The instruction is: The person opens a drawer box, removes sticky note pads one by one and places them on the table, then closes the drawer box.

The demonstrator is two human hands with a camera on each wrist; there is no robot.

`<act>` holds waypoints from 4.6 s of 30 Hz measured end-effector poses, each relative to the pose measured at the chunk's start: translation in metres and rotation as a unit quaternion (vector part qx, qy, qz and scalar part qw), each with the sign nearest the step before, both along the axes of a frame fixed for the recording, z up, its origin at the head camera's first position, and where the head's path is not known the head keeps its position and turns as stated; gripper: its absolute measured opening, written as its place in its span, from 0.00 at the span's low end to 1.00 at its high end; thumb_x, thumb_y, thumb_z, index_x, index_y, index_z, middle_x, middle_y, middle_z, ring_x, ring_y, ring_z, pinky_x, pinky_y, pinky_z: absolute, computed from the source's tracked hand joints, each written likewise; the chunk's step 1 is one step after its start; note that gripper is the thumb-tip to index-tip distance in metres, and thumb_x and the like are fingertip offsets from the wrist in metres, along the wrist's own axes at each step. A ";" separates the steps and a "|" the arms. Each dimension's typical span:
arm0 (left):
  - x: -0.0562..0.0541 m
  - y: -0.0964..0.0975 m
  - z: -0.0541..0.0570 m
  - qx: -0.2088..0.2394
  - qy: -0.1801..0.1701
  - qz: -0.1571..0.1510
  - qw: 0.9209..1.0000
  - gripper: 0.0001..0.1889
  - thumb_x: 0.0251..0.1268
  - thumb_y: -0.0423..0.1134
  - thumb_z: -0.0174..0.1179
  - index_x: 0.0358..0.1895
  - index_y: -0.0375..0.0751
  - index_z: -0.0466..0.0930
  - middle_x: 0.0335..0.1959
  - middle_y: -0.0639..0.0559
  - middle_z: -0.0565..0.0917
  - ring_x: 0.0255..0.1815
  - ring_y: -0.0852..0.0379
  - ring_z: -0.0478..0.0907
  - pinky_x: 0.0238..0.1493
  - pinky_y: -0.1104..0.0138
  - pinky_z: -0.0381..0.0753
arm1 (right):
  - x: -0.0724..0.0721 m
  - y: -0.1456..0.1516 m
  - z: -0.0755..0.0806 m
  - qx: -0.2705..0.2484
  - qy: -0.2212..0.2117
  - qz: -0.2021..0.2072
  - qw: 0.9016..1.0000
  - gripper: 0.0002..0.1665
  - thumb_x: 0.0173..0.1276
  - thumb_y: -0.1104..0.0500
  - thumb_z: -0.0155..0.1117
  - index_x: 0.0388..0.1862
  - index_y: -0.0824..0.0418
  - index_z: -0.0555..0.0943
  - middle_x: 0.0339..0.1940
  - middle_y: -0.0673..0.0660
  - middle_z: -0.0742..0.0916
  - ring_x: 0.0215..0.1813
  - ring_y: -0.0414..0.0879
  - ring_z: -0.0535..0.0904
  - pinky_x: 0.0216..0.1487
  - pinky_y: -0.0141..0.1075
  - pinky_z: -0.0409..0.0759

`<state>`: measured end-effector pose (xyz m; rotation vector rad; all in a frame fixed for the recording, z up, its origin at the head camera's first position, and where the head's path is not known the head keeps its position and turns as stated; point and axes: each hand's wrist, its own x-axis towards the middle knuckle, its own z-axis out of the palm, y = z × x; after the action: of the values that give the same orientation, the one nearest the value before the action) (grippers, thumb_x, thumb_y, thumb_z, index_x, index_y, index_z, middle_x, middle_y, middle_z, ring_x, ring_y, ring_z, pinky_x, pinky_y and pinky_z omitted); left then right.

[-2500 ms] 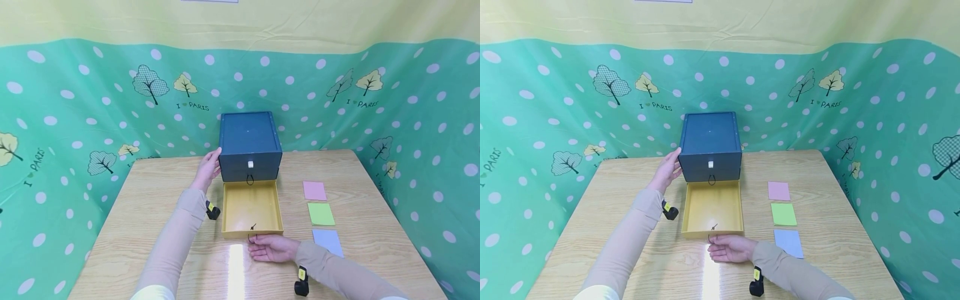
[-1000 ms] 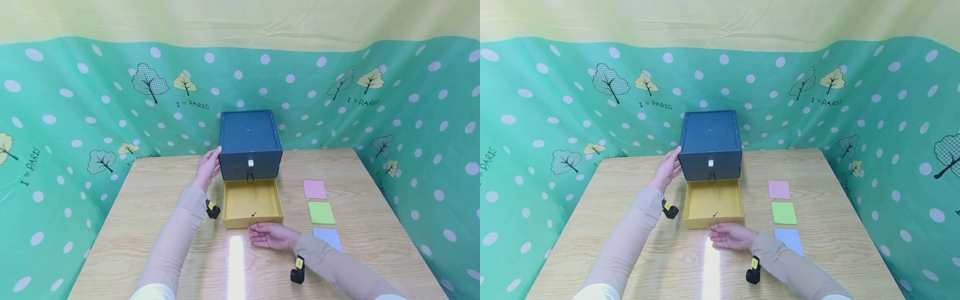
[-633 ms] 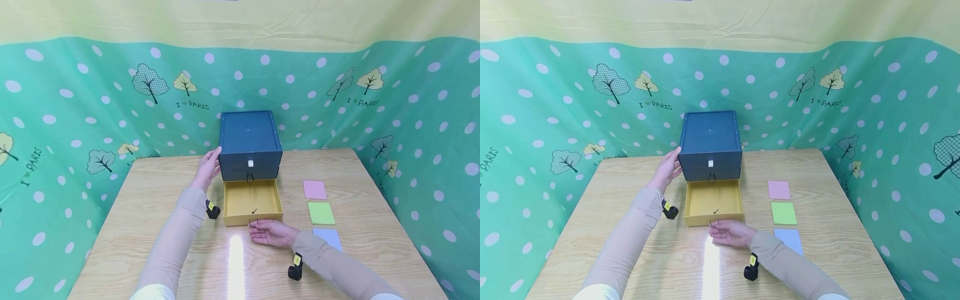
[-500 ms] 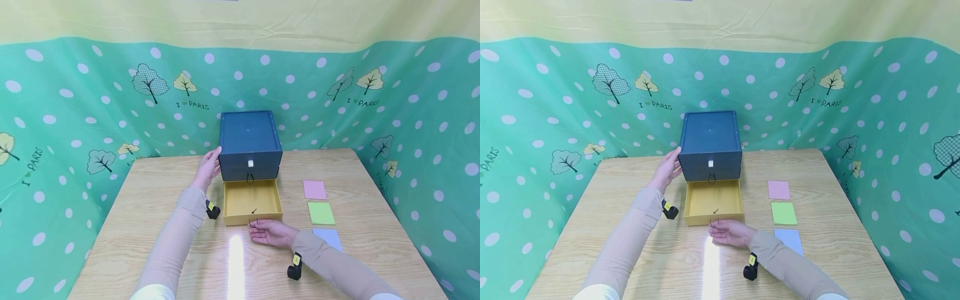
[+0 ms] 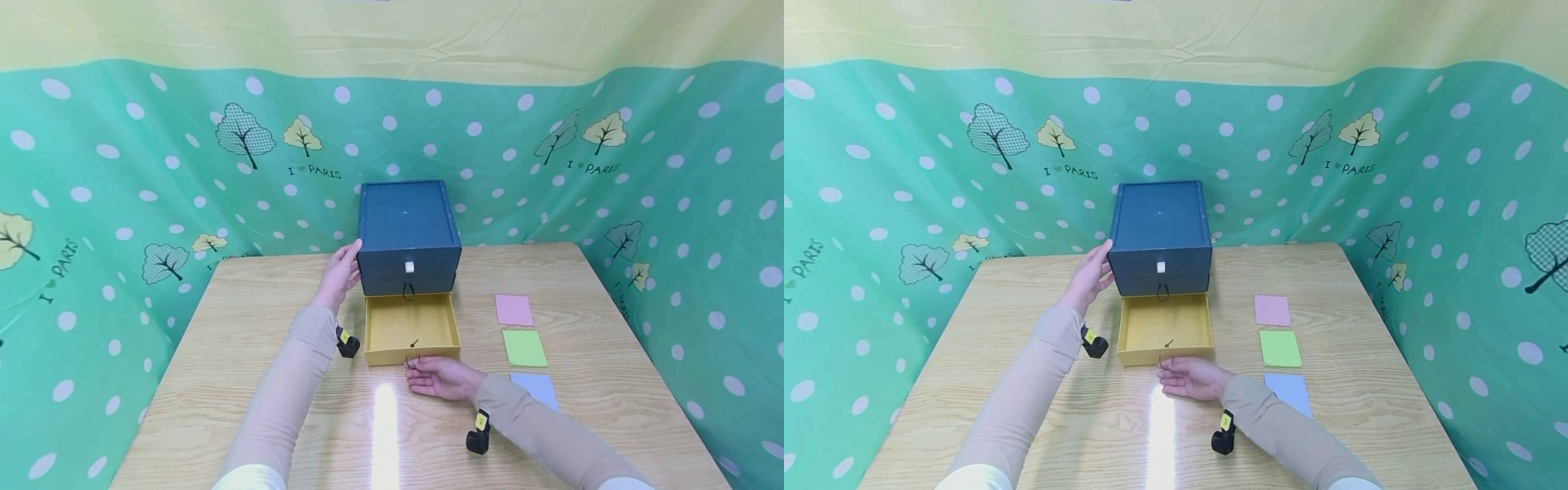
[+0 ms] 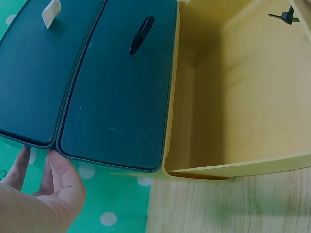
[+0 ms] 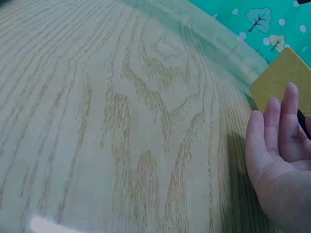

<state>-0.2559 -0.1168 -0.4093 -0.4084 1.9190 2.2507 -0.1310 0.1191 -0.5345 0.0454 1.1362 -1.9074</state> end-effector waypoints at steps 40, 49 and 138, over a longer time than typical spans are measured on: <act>0.001 0.001 0.001 0.001 -0.004 0.004 1.000 0.28 0.68 0.55 0.53 0.65 0.42 0.66 0.59 0.47 0.70 0.61 0.49 0.68 0.60 0.60 0.69 | -0.010 -0.005 -0.001 0.023 -0.001 -0.028 0.999 0.18 0.75 0.64 0.44 0.59 0.69 0.68 0.43 0.53 0.83 0.48 0.44 0.79 0.67 0.44 0.68; 0.000 0.001 0.000 0.002 -0.001 -0.001 1.000 0.28 0.68 0.55 0.53 0.65 0.41 0.66 0.59 0.46 0.70 0.60 0.49 0.68 0.61 0.60 0.68 | -0.014 -0.007 -0.002 0.029 -0.001 -0.038 0.999 0.21 0.75 0.64 0.42 0.63 0.72 0.64 0.44 0.55 0.82 0.48 0.44 0.79 0.66 0.44 0.69; -0.001 0.000 0.000 -0.002 -0.005 0.000 1.000 0.27 0.68 0.54 0.53 0.64 0.42 0.68 0.59 0.48 0.71 0.59 0.50 0.69 0.58 0.61 0.70 | -0.047 -0.021 0.002 0.035 -0.004 -0.102 0.994 0.16 0.77 0.64 0.38 0.58 0.68 0.67 0.45 0.55 0.81 0.53 0.46 0.76 0.72 0.48 0.59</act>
<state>-0.2570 -0.1172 -0.4091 -0.4186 1.9194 2.2410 -0.1782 0.0981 -0.5327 0.2154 1.2319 -2.0419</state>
